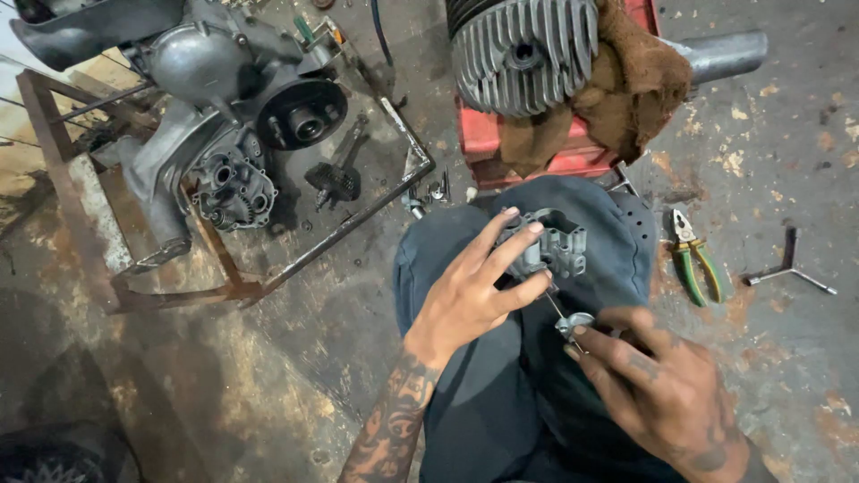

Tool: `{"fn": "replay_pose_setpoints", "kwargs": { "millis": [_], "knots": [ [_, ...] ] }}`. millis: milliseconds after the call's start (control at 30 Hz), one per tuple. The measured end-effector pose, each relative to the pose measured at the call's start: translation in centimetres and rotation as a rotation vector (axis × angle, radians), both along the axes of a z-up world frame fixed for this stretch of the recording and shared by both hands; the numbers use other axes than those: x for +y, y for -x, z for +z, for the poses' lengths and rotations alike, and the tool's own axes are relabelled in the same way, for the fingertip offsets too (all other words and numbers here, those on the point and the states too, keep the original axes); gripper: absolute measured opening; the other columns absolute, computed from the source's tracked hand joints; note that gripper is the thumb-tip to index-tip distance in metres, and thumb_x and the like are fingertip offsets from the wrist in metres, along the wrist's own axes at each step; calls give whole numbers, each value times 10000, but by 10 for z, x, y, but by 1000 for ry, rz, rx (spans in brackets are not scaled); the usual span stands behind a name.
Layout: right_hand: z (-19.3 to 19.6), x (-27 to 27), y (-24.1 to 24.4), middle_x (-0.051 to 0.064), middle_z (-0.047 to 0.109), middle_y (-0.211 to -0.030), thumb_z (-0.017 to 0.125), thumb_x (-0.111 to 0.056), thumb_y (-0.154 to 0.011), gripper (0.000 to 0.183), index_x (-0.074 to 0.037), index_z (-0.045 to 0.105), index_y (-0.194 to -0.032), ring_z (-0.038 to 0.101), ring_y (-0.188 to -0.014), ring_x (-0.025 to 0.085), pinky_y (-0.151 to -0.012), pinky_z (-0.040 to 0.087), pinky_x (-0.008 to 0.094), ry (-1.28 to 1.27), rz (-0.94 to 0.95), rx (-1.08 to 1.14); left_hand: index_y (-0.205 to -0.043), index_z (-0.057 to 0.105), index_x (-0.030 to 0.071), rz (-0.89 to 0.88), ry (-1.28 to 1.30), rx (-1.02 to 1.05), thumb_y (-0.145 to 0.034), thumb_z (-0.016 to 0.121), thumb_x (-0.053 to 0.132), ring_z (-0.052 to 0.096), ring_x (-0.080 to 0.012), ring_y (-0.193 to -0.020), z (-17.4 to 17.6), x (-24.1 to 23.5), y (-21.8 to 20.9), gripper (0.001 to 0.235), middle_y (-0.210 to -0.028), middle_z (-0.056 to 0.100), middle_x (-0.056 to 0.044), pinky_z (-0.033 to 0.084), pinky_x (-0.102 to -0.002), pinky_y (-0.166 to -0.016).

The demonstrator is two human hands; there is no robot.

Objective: Assembling a carburetor by inserting a needle and spring into the housing

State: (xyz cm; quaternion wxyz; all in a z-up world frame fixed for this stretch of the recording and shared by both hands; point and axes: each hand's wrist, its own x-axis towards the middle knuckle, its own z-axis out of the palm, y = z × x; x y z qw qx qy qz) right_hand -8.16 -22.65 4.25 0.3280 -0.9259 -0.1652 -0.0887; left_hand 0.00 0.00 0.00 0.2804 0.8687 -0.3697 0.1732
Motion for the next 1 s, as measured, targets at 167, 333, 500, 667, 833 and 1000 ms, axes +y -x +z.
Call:
{"fn": "replay_pose_setpoints", "kwargs": {
  "millis": [167,333,500,667,833,1000],
  "knots": [
    [-1,4,0,61,707,-1085,809,-136,-765,264,-153,752,-1023,605,-515,175,-508,504,315,36,-12,-24,-1170,618,182,-21,53,54,-934,751,68,476,-420,-1474,1,1,0,294,-1524,459,-65,516,-490,-1210],
    [1,9,-3,27,719,-1042,809,-109,-760,265,-143,761,-1019,630,-562,136,-530,518,283,-61,-53,51,-1166,602,136,-17,131,186,-841,695,-43,413,-399,-1520,2,1,3,383,-1530,457,-30,430,-504,-1297],
    [-7,11,-1,45,704,-1026,804,-52,-759,281,-84,740,-1030,586,-569,116,-531,482,243,-175,-30,11,-1117,643,117,-8,187,203,-846,671,-39,425,-409,-1513,3,1,3,314,-1509,492,-60,456,-477,-1246],
    [-16,11,3,121,680,-1145,807,-25,-748,250,-62,743,-987,684,-729,154,-662,564,256,-202,-25,6,-1123,634,130,-2,178,209,-824,705,-36,425,-410,-1519,2,2,3,349,-1526,478,-47,470,-477,-1246],
    [-29,11,7,146,660,-1203,791,-20,-771,244,-52,720,-1003,728,-869,184,-736,592,257,-264,-34,28,-1149,618,129,-7,176,202,-823,733,-17,440,-430,-1509,2,2,3,375,-1523,478,-57,466,-493,-1247],
    [-32,15,9,155,659,-1172,787,-31,-772,237,-61,686,-985,699,-930,235,-792,570,313,-288,-68,38,-1124,635,122,22,159,182,-857,699,-12,449,-410,-1503,4,0,4,306,-1522,478,-57,476,-476,-1237]
  ]
}}
